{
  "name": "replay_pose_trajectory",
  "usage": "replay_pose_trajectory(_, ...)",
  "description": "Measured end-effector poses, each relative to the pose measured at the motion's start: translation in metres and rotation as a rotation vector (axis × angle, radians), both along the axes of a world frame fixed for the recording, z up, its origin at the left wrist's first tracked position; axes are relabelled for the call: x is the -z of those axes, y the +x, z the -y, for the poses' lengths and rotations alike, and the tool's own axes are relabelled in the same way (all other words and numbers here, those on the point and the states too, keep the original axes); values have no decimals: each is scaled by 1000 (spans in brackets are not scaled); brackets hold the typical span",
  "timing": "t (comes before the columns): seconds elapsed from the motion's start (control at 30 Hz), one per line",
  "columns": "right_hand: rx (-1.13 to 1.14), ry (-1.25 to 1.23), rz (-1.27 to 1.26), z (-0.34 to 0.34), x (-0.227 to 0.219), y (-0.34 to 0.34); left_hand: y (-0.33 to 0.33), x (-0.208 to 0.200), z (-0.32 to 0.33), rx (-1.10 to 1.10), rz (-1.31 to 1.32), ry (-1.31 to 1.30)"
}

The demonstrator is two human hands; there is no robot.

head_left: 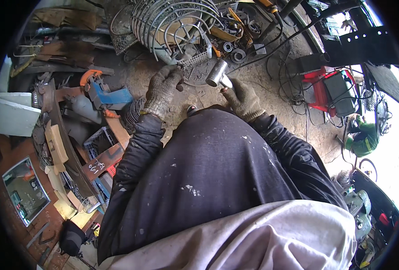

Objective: The person holds a wire metal cage and a small metal pipe section, uses a hammer to tap the pipe onto the cage, and then uses a welding torch to join the metal components while wearing work gloves.

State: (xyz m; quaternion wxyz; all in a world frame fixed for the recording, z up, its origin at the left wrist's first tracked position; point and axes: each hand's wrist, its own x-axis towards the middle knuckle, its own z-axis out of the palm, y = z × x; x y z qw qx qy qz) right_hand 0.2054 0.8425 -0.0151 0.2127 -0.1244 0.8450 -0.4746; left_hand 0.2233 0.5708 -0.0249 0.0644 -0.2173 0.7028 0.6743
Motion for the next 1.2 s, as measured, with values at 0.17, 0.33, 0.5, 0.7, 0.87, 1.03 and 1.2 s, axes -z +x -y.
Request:
replay_pose_trajectory(0.17, -38, -28, -122, -8, 18, -7, -1, -13, -8, -17, -25, -92)
replay_pose_trajectory(0.33, -92, -28, -75, -11, 9, -17, 8, 2, -3, -54, -4, -45)
replay_pose_trajectory(0.5, -106, 26, -119, -19, 12, -22, 7, -1, -15, -84, -2, -40)
replay_pose_trajectory(0.7, -117, 3, -101, -21, 18, -21, -3, -12, -23, -130, -35, 17)
replay_pose_trajectory(0.87, -137, 3, -130, -18, 16, -22, -10, -23, -15, -155, -94, -91)
replay_pose_trajectory(1.03, -189, -4, -314, -3, 15, -22, -20, -56, 14, -132, -338, -743)
replay_pose_trajectory(1.2, -180, 13, -278, 24, 17, -19, -38, -81, 15, 3, -321, -913)
